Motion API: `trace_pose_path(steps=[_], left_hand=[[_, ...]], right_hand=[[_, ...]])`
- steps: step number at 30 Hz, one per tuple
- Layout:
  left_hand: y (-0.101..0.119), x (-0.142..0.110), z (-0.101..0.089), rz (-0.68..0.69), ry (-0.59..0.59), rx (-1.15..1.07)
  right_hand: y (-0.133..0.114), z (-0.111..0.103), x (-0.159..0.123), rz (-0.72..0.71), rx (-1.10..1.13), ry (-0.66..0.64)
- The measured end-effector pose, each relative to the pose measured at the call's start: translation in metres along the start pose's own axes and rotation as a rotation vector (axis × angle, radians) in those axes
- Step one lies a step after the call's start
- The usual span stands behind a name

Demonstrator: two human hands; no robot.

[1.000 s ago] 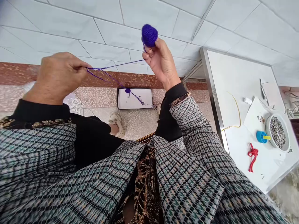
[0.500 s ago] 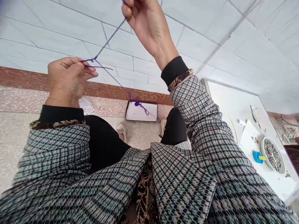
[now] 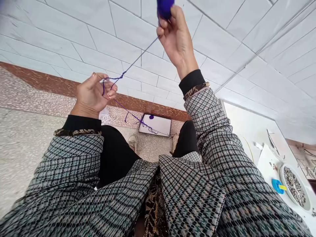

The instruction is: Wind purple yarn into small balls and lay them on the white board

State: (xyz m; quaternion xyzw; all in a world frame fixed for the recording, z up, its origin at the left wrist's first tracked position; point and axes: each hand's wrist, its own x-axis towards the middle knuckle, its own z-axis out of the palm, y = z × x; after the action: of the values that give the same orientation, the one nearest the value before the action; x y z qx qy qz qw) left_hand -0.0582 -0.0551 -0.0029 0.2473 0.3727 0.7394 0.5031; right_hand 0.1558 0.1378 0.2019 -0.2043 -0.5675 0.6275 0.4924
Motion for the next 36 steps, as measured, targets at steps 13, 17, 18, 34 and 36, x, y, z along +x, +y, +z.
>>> trace_pose_path(steps=[13,17,18,34,36], left_hand=[[-0.027,0.019,0.031,0.067,-0.192,0.697],[-0.011,0.033,0.054,0.139,-0.252,0.706],[-0.005,0.038,0.060,0.150,-0.245,0.703],[-0.033,0.022,0.058,-0.018,-0.230,0.554],[-0.039,0.011,0.058,-0.074,-0.281,0.340]], right_hand=[[-0.020,-0.090,-0.081,0.117,0.017,0.412],[-0.041,-0.122,-0.083,-0.001,-0.101,0.306],[-0.048,-0.128,-0.086,-0.035,-0.119,0.276],[0.020,-0.165,-0.174,0.160,0.277,0.563],[0.030,-0.167,-0.187,0.225,0.354,0.626]])
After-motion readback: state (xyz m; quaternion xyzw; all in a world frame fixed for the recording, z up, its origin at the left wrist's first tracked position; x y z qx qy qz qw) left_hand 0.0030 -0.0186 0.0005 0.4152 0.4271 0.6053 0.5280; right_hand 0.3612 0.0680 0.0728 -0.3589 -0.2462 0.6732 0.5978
